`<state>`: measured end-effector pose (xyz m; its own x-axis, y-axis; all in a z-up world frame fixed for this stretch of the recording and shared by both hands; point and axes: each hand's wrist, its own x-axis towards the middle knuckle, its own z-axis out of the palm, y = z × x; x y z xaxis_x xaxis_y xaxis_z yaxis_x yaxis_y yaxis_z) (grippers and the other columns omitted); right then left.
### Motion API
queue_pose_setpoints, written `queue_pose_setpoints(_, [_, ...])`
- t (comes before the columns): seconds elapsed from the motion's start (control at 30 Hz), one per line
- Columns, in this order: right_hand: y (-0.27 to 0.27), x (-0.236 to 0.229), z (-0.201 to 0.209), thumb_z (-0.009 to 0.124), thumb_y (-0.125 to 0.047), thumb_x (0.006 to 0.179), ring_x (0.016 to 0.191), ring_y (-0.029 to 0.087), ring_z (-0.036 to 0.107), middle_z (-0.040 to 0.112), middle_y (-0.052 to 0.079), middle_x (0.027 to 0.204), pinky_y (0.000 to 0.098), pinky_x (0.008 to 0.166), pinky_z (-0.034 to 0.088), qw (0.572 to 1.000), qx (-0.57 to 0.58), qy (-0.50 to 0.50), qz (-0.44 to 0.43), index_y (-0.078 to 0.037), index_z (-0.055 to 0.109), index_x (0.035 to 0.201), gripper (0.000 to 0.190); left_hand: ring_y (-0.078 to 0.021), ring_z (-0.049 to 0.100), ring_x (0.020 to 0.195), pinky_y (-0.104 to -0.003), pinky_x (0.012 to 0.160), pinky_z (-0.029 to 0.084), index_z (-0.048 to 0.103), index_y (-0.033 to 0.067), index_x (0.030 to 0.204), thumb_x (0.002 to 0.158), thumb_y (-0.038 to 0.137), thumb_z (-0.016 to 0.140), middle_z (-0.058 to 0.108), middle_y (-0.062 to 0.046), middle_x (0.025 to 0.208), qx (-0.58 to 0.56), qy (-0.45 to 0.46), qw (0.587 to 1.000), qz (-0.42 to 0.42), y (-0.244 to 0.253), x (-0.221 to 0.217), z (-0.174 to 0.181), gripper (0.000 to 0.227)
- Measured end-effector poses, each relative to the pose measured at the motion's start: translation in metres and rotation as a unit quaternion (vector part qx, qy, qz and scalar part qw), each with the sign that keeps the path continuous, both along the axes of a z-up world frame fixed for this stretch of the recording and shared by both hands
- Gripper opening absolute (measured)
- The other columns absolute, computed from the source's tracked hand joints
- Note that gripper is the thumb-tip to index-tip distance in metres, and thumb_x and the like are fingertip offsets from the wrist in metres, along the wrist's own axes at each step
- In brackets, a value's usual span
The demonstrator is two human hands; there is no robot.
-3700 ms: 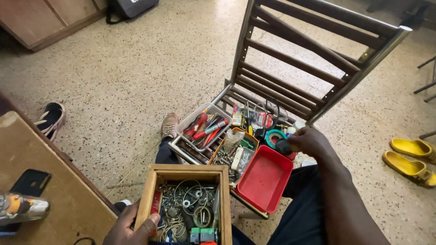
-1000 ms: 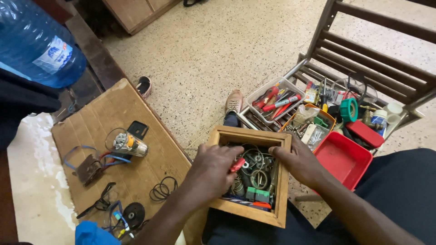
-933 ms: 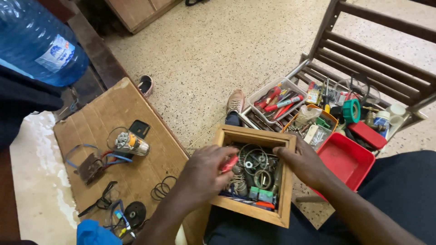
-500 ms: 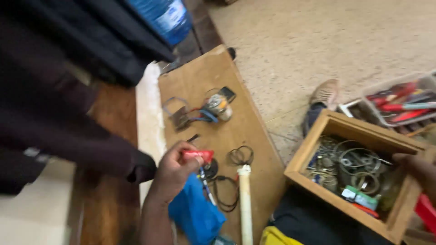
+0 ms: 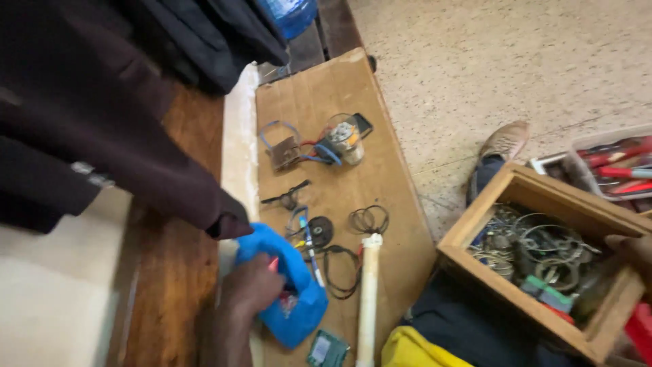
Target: Sorting through a tray of small metal hardware and tools, then moving to a workbench to organize components.
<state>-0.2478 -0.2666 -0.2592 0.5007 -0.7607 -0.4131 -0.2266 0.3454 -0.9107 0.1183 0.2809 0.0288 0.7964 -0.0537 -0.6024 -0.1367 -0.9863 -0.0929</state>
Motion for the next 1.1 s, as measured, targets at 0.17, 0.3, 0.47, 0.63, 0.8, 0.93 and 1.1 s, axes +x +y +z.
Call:
queue_pose_setpoints(0.17, [0.104, 0.026, 0.184, 0.067, -0.018, 0.097, 0.097, 0.029, 0.065, 0.076, 0.018, 0.107, 0.0449, 0.086, 0.048, 0.985, -0.116, 0.123, 0.017, 0.002, 0.078, 0.115, 0.029, -0.0321, 0.077, 0.123, -0.051, 0.1, 0.059, 0.081, 0.0263, 0.12, 0.104, 0.051, 0.052, 0.08, -0.004, 0.131, 0.071, -0.046, 0.995, -0.047, -0.01, 0.008, -0.033, 0.042])
queue_pose_setpoints(0.3, [0.122, 0.03, 0.227, 0.063, -0.025, 0.089, 0.115, 0.029, 0.066, 0.072, 0.016, 0.12, 0.0469, 0.099, 0.052, 0.982, -0.103, 0.154, 0.017, -0.005, 0.068, 0.13, 0.045, -0.0262, 0.064, 0.142, -0.056, 0.114, 0.054, 0.069, 0.0423, 0.134, 0.09, 0.059, 0.063, 0.063, 0.009, 0.152, 0.049, -0.116, 0.991, -0.044, -0.067, -0.016, 0.01, 0.046])
queue_pose_setpoints(0.47, [0.125, 0.03, 0.23, 0.062, -0.021, 0.093, 0.094, 0.034, 0.067, 0.061, 0.016, 0.103, 0.0486, 0.081, 0.06, 0.991, -0.075, 0.098, 0.057, -0.01, 0.055, 0.138, 0.047, -0.0229, 0.073, 0.122, -0.041, 0.103, 0.056, 0.077, 0.0295, 0.132, 0.09, 0.043, 0.067, 0.078, -0.002, 0.133, -0.316, -0.086, 0.944, -0.041, -0.166, -0.082, 0.037, 0.045])
queue_pose_setpoints(0.63, [0.123, 0.029, 0.233, 0.06, -0.027, 0.092, 0.091, 0.028, 0.067, 0.059, 0.013, 0.1, 0.0439, 0.079, 0.06, 0.986, -0.092, 0.109, 0.092, -0.011, 0.052, 0.138, 0.05, -0.0375, 0.054, 0.151, -0.061, 0.124, 0.039, 0.015, 0.0298, 0.172, 0.073, 0.064, 0.064, 0.064, -0.016, 0.157, -0.418, 0.315, 0.852, 0.008, -0.253, -0.112, 0.016, 0.116])
queue_pose_setpoints(0.8, [0.128, 0.026, 0.26, 0.068, -0.042, 0.088, 0.133, 0.035, 0.061, 0.061, 0.016, 0.148, 0.0567, 0.109, 0.053, 0.946, -0.197, 0.25, 0.057, -0.017, 0.05, 0.154, 0.073, -0.027, 0.072, 0.122, -0.043, 0.098, 0.054, 0.048, 0.0311, 0.164, 0.073, 0.04, 0.07, 0.074, -0.009, 0.136, -0.442, 0.331, 0.833, 0.03, -0.265, -0.111, 0.005, 0.094])
queue_pose_setpoints(0.93, [0.146, -0.003, 0.253, 0.072, -0.033, 0.094, 0.107, 0.027, 0.072, 0.077, 0.012, 0.12, 0.0474, 0.091, 0.06, 0.791, -0.56, 0.232, 0.076, -0.01, 0.076, 0.119, 0.034, -0.0279, 0.072, 0.104, -0.041, 0.087, 0.055, 0.047, 0.0331, 0.167, 0.077, 0.027, 0.07, 0.074, -0.014, 0.118, -0.463, 0.338, 0.815, 0.082, -0.257, -0.115, 0.012, 0.094])
queue_pose_setpoints(1.1, [0.207, 0.041, 0.282, 0.06, -0.071, 0.096, 0.1, 0.023, 0.077, 0.079, -0.007, 0.109, 0.044, 0.082, 0.062, 0.765, -0.308, 0.474, 0.308, -0.035, 0.072, 0.113, 0.042, -0.0238, 0.07, 0.103, -0.039, 0.09, 0.052, 0.045, 0.0359, 0.168, 0.077, 0.031, 0.071, 0.072, -0.01, 0.124, -0.467, 0.304, 0.828, 0.055, -0.251, -0.119, 0.005, 0.094])
